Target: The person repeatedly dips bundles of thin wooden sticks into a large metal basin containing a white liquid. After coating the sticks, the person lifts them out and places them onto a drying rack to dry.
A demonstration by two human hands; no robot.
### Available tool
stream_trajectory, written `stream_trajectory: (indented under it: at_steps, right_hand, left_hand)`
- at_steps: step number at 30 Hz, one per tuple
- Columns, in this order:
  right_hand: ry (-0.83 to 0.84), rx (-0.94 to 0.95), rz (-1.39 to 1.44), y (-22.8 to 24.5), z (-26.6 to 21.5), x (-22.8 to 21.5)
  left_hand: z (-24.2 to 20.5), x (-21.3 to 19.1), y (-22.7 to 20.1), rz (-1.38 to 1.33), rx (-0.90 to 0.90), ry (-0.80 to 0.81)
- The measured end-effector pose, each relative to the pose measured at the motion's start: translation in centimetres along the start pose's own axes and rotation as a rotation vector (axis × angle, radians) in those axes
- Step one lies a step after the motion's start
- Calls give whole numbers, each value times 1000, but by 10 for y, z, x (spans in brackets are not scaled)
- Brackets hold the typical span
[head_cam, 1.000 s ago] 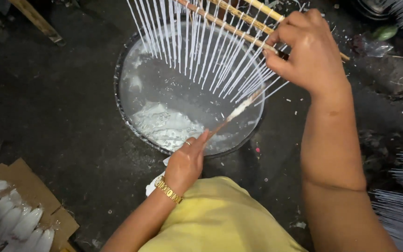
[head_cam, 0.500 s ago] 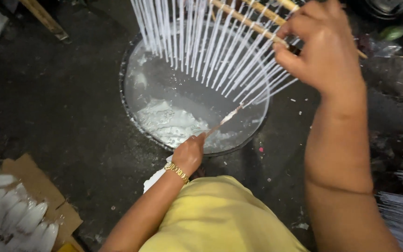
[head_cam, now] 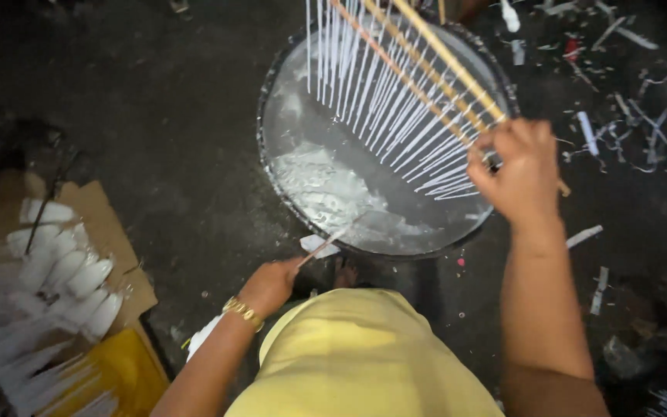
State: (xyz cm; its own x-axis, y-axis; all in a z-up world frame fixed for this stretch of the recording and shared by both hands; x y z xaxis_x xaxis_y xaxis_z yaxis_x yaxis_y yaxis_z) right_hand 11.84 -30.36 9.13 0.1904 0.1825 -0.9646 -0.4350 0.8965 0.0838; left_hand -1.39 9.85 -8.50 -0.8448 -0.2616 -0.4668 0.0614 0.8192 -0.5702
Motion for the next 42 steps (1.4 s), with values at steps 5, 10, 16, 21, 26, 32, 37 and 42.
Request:
stream_trajectory:
  at_steps: [5,10,16,21,26,32,37,42]
  right_hand:
    - [19,68,147,-23,-23,103]
    - [18,80,178,-26,-42,171]
    - [17,57,171,-31,-49,227]
    - [69,115,92,-35,-52,258]
    - [176,160,170,-41,-53,293]
    - [198,221,144,-45,-55,320]
    - [176,142,101,-46,-44,268]
    - [116,7,-7,-42,-13,131]
  left_hand:
    - [-44,7,17,-299,-197,-159]
    - [-58,24,28,-368,-218,-218]
    - [-76,38,36,-373,-217,-299]
    - [-91,46,42,-410,-323,-237]
    - [-104,59,53,-461,-457,-214]
    - [-120,62,70,-456,-362,-311]
    - [-131,47,76,-470,-320,-320]
    - [-124,22,77,-463,-177,-370]
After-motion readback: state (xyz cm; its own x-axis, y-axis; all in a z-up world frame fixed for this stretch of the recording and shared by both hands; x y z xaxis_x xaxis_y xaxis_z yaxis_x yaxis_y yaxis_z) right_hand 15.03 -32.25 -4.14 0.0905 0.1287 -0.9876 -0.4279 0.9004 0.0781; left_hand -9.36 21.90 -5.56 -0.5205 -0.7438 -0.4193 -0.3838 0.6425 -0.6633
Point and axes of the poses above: each hand's wrist, its own z-axis towards the middle knuckle, its own x-axis out of the palm, y = z × x, the point moved 4 cm from there along z, towards the middle knuckle, and after that the axes turned 15 degrees about y, right-handed, at the moved point
